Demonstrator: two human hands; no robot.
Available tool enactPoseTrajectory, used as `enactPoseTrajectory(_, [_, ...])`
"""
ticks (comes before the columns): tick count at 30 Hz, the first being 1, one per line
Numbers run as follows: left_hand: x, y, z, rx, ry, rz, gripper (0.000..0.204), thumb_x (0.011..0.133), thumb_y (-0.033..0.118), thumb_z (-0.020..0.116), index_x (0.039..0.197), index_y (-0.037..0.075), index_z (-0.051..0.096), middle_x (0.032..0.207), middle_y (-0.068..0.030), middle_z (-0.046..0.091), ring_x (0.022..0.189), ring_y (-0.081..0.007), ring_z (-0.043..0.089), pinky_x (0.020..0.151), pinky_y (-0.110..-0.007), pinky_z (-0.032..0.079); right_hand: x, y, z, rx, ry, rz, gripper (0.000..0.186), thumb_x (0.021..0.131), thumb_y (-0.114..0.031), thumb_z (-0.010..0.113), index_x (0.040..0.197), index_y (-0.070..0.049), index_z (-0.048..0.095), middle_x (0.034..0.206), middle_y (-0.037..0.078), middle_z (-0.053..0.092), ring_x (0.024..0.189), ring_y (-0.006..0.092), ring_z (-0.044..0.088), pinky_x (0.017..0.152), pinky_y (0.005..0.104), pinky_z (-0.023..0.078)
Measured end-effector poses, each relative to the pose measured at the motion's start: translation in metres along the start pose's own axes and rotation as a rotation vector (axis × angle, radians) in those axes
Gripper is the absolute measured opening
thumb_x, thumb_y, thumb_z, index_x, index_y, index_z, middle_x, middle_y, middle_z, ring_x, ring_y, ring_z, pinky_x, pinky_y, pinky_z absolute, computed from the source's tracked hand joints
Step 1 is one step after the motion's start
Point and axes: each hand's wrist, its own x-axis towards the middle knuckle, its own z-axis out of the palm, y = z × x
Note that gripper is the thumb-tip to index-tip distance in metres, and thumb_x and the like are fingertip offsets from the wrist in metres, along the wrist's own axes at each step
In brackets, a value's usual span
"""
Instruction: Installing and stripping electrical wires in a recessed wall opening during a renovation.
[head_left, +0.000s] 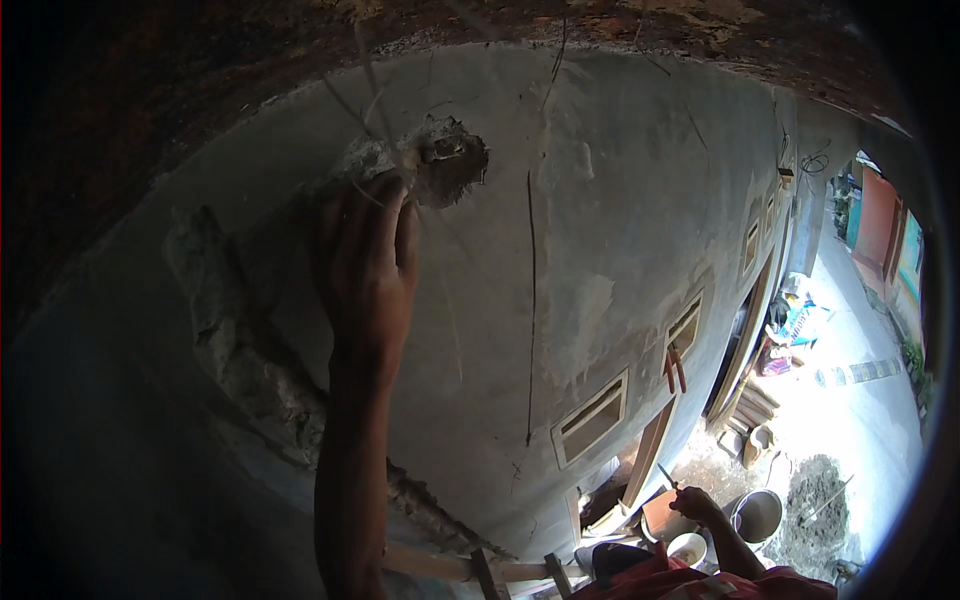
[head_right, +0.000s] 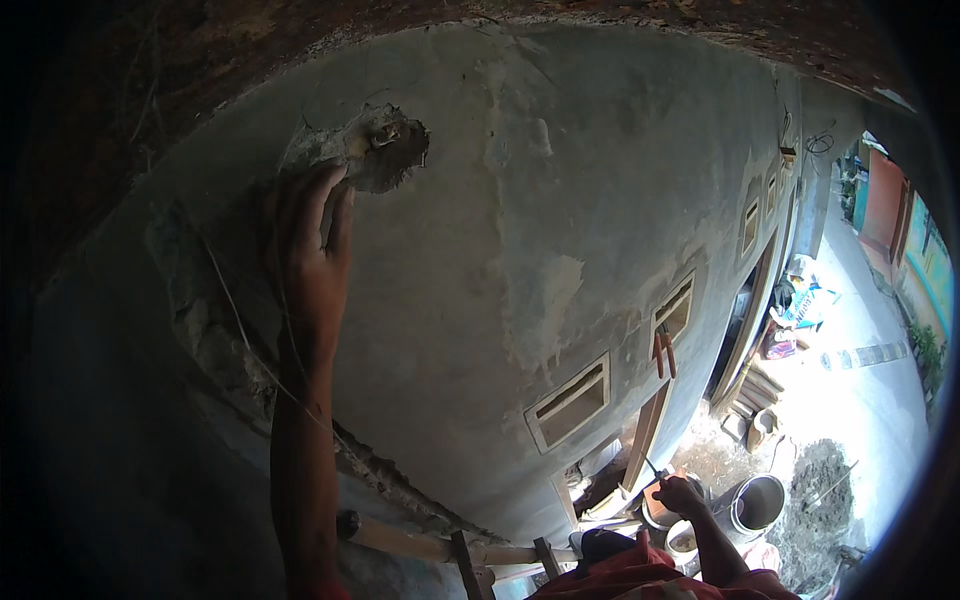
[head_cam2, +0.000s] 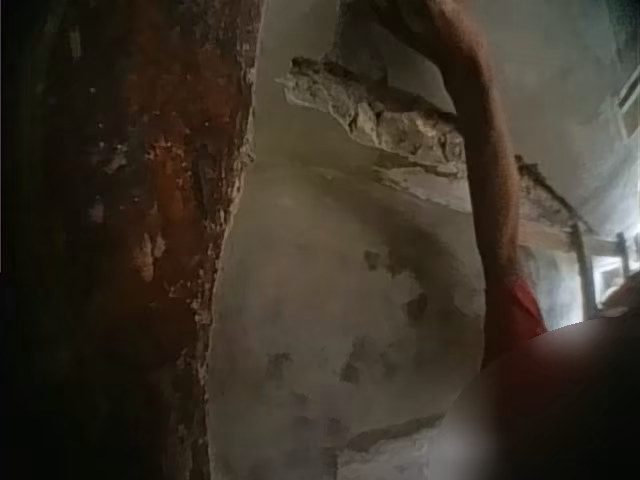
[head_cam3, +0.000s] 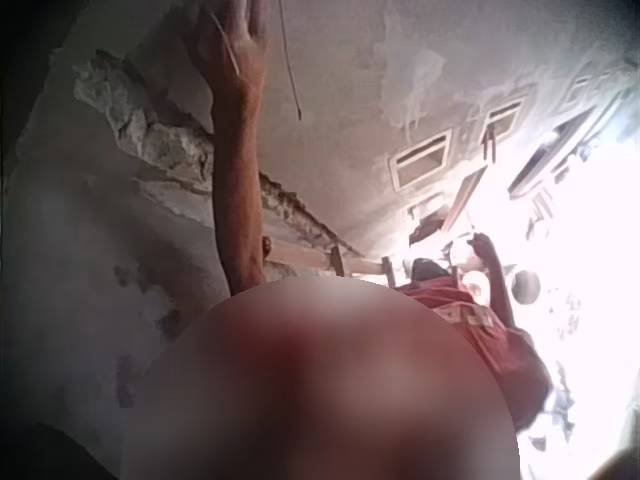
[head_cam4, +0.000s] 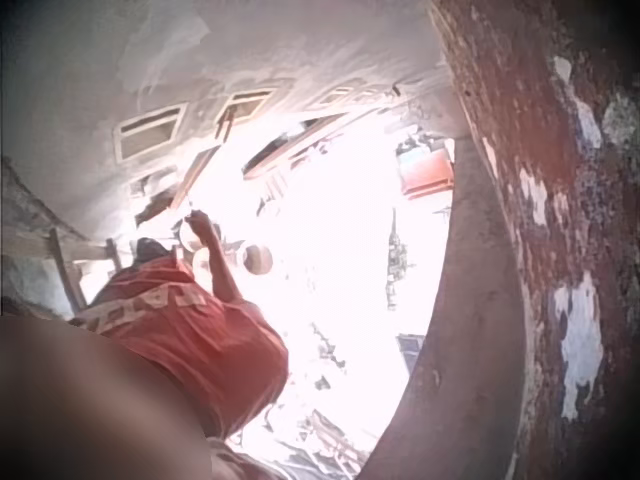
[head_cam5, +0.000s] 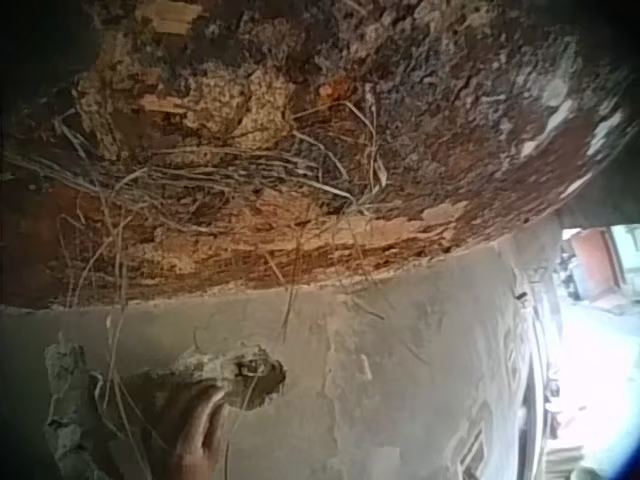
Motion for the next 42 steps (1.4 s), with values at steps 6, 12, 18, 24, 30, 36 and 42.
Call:
enactPoseTrajectory(6, [0.026,0.009,0.025,0.105,-0.087,-0.062,0.026,0.080,0.020,0.072,0.104,0.010,0.066,0.096,-0.0060,0.068,0.090,-0.0245,0.061,0.081,-0.037,0.046,0.045,-0.040,-0.066,0.572,0.043,0.755,0.039,0.074,-0.035,0.070,0.088,0.000,0.060,0.080,0.020,0.065,0.074,0.0290,0.065,0.066,0.0381,0.049])
enactPoseTrajectory(12, [0.033,0.009,0.035,0.084,-0.047,-0.082,0.021,0.081,0.026,0.071,0.094,0.009,0.070,0.088,-0.0051,0.068,0.083,-0.0243,0.060,0.076,-0.038,0.047,0.057,-0.063,-0.067,0.731,0.122,0.620,0.035,0.074,-0.027,0.072,0.092,-0.001,0.060,0.082,0.016,0.065,0.076,0.0250,0.065,0.066,0.0361,0.049])
enactPoseTrajectory(18, [0.037,0.015,0.032,0.133,-0.035,-0.031,0.016,0.083,0.023,0.069,0.091,0.009,0.070,0.083,-0.0048,0.068,0.078,-0.0236,0.061,0.074,-0.037,0.046,0.063,-0.084,-0.066,0.805,0.067,0.597,0.040,0.077,-0.030,0.072,0.106,-0.005,0.062,0.091,0.013,0.066,0.088,0.0243,0.064,0.078,0.0347,0.050])
enactPoseTrajectory(24, [0.033,0.010,0.031,0.050,-0.028,-0.041,0.011,0.085,0.018,0.067,0.090,0.009,0.069,0.081,-0.0069,0.067,0.077,-0.0251,0.062,0.076,-0.036,0.045,0.081,-0.109,-0.086,0.900,0.076,0.505,0.032,0.078,-0.025,0.072,0.096,-0.002,0.059,0.082,0.008,0.062,0.077,0.0171,0.060,0.070,0.0320,0.049])
enactPoseTrajectory(30, [0.029,0.003,0.041,0.065,0.056,-0.036,0.010,0.083,0.018,0.068,0.086,0.009,0.067,0.077,-0.0060,0.066,0.075,-0.0231,0.062,0.077,-0.037,0.043,0.097,-0.129,-0.106,0.920,0.120,0.376,0.024,0.080,-0.021,0.071,0.090,-0.004,0.057,0.084,0.010,0.065,0.084,0.0216,0.066,0.073,0.0347,0.051])
enactPoseTrajectory(36, [0.027,0.023,0.062,0.140,0.171,-0.239,0.010,0.084,0.016,0.063,0.085,0.006,0.066,0.080,-0.0065,0.067,0.079,-0.0244,0.064,0.089,-0.044,0.038,0.113,-0.135,-0.079,1.258,0.175,0.229,0.018,0.083,-0.012,0.068,0.083,-0.005,0.051,0.071,0.003,0.055,0.070,0.0106,0.059,0.062,0.0292,0.048])
enactPoseTrajectory(42, [0.032,0.037,0.059,0.288,0.321,-0.246,0.009,0.081,0.011,0.062,0.086,0.004,0.063,0.082,-0.0108,0.066,0.079,-0.0257,0.064,0.097,-0.050,0.034,0.098,-0.161,-0.100,1.593,0.206,0.084,0.017,0.084,-0.011,0.065,0.083,-0.006,0.049,0.071,-0.002,0.045,0.068,0.0067,0.043,0.064,0.0264,0.042])
